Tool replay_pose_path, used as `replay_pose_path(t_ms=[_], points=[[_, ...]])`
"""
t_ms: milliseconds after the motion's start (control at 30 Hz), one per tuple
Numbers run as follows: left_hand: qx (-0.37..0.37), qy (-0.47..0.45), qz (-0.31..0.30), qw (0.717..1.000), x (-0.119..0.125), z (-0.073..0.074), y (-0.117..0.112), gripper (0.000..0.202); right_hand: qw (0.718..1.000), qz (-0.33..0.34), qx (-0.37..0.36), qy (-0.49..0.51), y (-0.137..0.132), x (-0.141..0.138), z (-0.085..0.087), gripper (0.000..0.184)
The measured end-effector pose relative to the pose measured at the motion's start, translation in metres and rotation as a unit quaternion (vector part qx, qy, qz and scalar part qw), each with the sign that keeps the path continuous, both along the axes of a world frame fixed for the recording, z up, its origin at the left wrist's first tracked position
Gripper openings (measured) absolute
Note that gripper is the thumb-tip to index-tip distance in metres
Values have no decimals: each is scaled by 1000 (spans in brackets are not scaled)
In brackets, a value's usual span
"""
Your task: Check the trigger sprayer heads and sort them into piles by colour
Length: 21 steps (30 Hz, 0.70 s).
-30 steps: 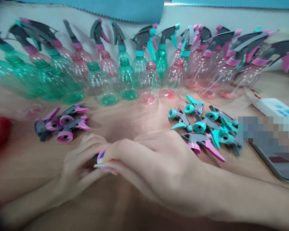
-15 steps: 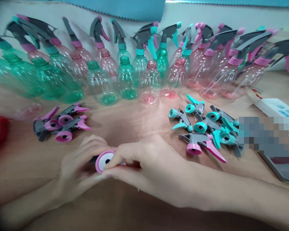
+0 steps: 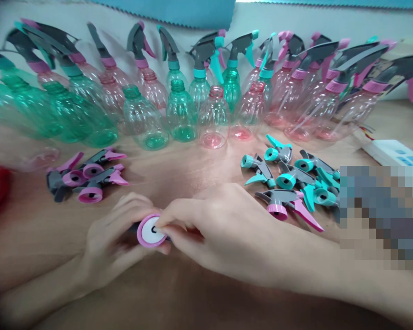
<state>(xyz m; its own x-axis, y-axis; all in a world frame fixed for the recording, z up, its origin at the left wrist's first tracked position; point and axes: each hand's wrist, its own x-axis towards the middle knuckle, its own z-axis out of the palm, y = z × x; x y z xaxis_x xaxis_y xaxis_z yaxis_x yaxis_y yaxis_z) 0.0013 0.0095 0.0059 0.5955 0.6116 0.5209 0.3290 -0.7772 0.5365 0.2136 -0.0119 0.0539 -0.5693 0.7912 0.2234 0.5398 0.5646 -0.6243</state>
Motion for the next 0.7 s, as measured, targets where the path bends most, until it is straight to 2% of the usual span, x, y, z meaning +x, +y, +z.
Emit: replay_pose_path(t_ms=[200,400,567,700], points=[[1,6,-7,1000,-3,-4,-1,28,1000,8,-20,-21,2,2,6,17],[-13,5,-28,1000,-4,-6,-3,28,995,50,-88,-13,7,5,17,14],[-17,-7,-31,999,-3,-6,-3,30,998,63,-23,-6,6,5,15,12],[-16,-20,-39,999,-3,-6,-4,31,998,65,18,-20,3,3,10,18]])
